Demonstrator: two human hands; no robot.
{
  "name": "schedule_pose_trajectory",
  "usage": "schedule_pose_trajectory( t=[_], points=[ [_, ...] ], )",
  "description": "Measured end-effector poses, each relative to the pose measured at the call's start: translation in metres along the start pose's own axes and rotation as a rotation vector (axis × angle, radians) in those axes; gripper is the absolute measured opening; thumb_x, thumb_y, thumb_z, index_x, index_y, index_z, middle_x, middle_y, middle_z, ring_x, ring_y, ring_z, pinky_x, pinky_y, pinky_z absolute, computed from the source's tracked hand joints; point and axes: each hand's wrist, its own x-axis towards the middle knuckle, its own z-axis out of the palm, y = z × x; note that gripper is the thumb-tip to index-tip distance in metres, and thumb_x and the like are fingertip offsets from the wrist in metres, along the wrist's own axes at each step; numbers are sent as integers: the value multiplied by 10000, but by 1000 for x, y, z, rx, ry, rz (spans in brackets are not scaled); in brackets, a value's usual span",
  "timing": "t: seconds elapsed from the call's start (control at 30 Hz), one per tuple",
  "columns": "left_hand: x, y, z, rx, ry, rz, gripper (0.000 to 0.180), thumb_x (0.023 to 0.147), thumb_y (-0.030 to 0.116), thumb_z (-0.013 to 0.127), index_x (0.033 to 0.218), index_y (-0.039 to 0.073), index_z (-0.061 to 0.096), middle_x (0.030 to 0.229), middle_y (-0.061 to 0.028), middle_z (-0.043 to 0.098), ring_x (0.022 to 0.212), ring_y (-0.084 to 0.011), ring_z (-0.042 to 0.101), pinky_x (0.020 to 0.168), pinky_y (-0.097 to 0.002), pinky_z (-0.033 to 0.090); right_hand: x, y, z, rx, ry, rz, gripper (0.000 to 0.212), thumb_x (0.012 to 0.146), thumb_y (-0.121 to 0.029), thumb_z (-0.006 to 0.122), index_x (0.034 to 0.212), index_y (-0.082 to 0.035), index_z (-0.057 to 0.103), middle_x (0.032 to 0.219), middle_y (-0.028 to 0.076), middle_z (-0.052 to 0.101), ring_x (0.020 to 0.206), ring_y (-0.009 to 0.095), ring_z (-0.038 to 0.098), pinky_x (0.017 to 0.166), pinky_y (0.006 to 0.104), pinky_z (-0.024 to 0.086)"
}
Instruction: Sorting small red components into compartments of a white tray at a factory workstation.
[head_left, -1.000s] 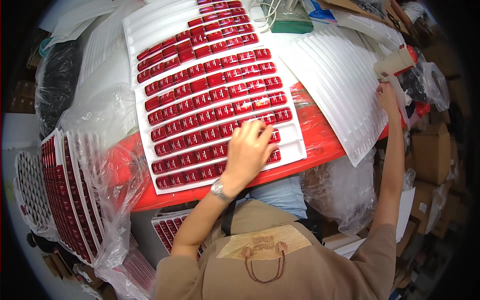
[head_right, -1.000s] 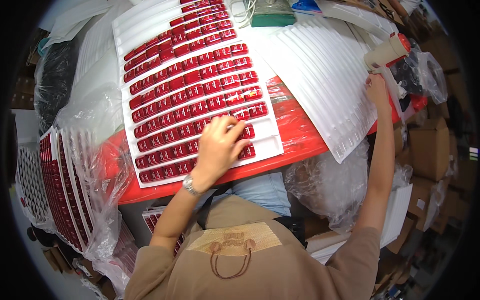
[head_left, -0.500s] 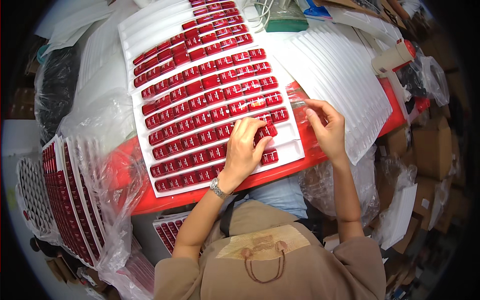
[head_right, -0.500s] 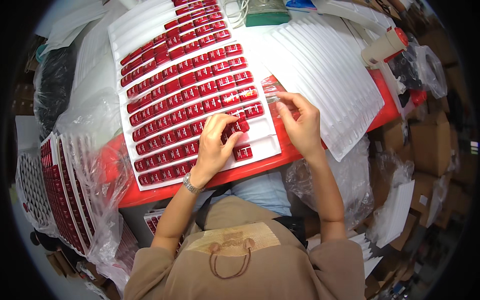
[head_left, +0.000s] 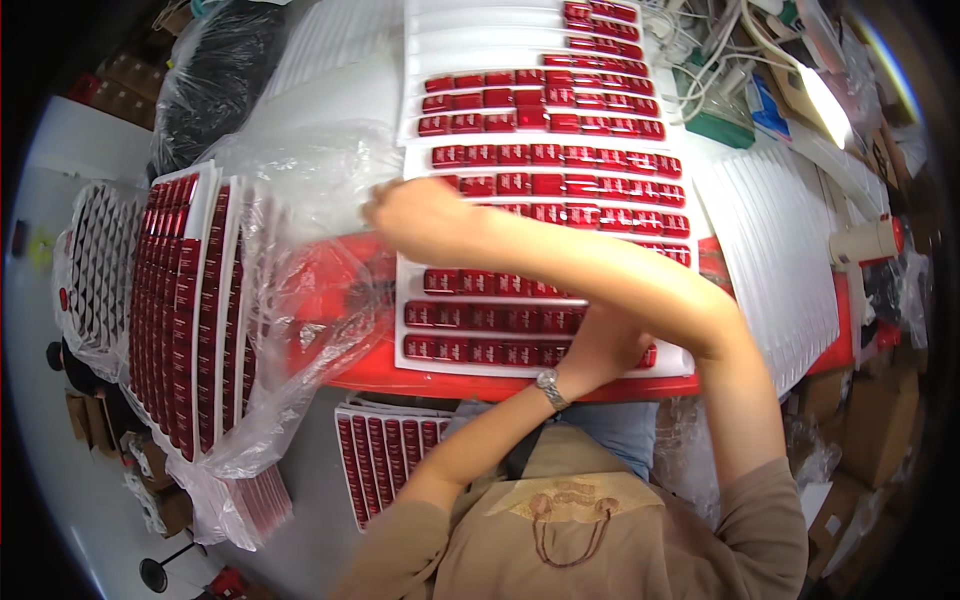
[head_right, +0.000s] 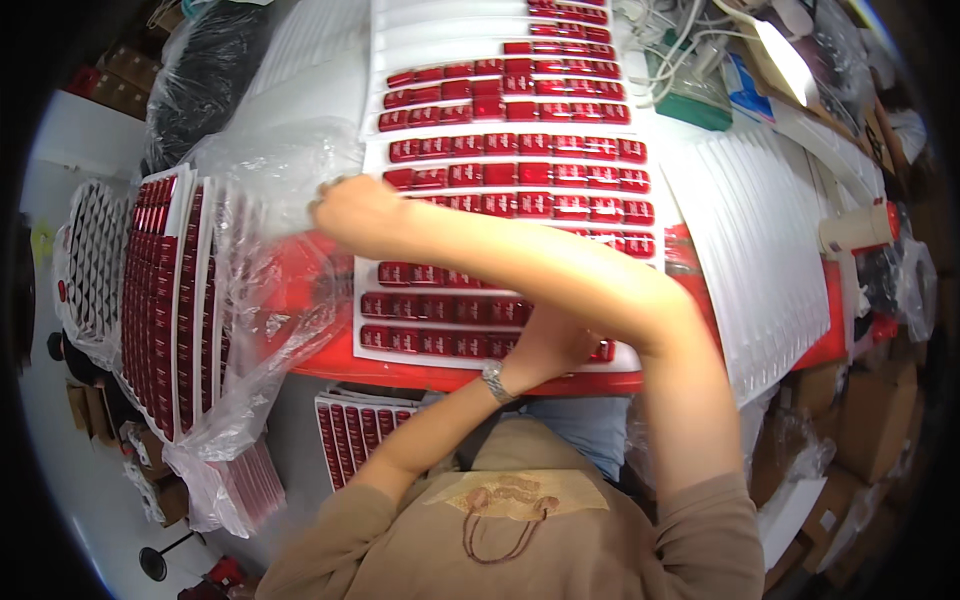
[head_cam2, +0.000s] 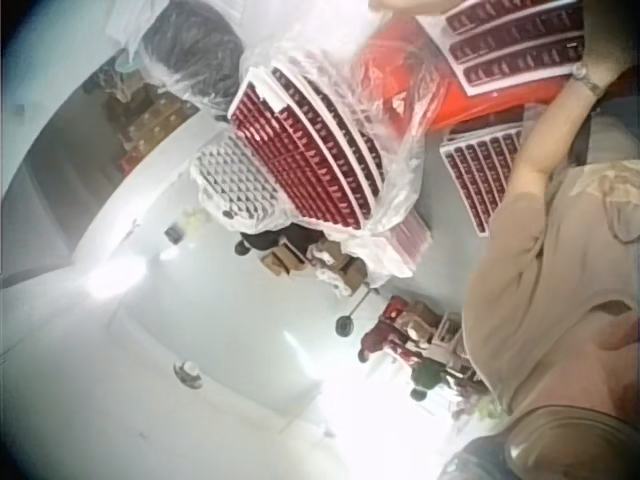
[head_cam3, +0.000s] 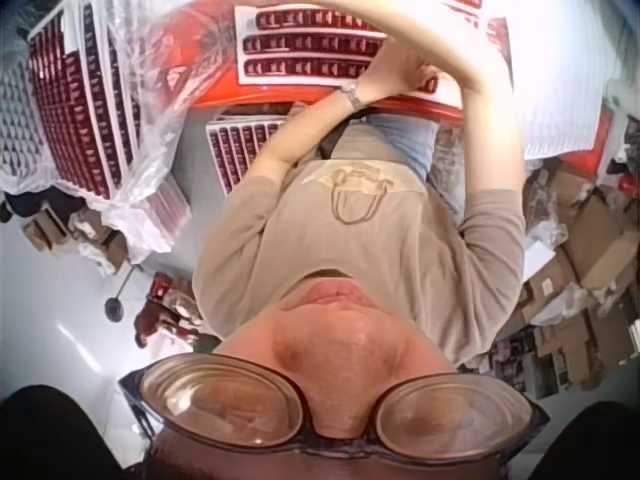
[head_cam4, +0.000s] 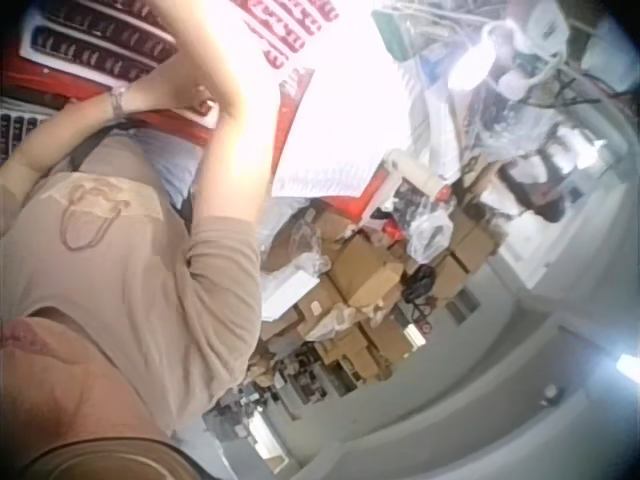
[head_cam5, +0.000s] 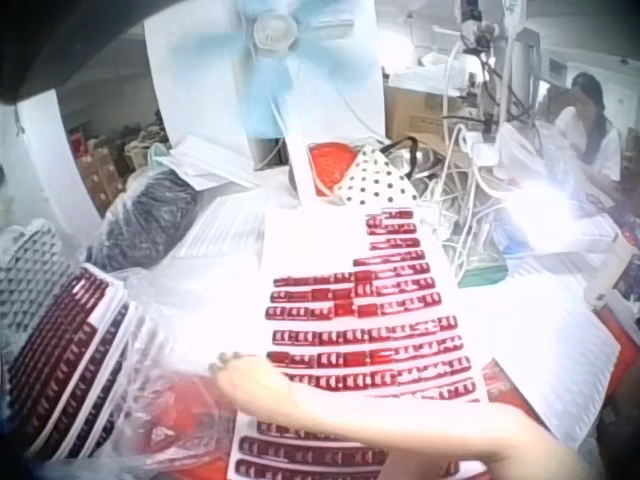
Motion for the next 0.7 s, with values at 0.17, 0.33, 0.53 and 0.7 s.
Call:
schedule_pose_trajectory(
  t=[0.17, 0.33, 0.53, 0.7],
  points=[
    [-2, -6, 1, 91, -7, 24, 300, 719, 146, 690, 969, 41, 561, 937, -84, 503, 905, -247, 477, 790, -377, 388, 107, -13, 126, -72, 241, -82, 178, 774, -107, 559, 937, -60, 614, 981, 100, 596, 885, 281, 608, 684, 365, 524],
    [-4, -12, 7, 157, -1, 63, 297, 742, 188, 674, 978, 47, 562, 959, -83, 511, 934, -244, 470, 793, -363, 393, 95, -6, 113, -115, 48, 8, 138, 771, -166, 585, 846, -79, 663, 952, 142, 595, 816, 272, 619, 697, 355, 510],
    [-14, -25, -8, -291, 117, -19, 251, 731, 65, 671, 960, 1, 587, 988, -152, 590, 897, -308, 575, 823, -388, 447, -39, -11, -30, 592, 352, 270, 265, 781, -211, 682, 912, 16, 641, 862, 160, 589, 758, 268, 621, 701, 346, 505],
    [-7, 2, -29, -740, 235, -90, 305, 719, 71, 732, 981, 0, 592, 955, -90, 590, 884, -199, 591, 796, -299, 468, -236, -19, -91, 798, 932, 841, 167, 911, -107, 555, 987, 18, 636, 700, 50, 617, 442, -1, 421, 401, 140, 308]
  ],
)
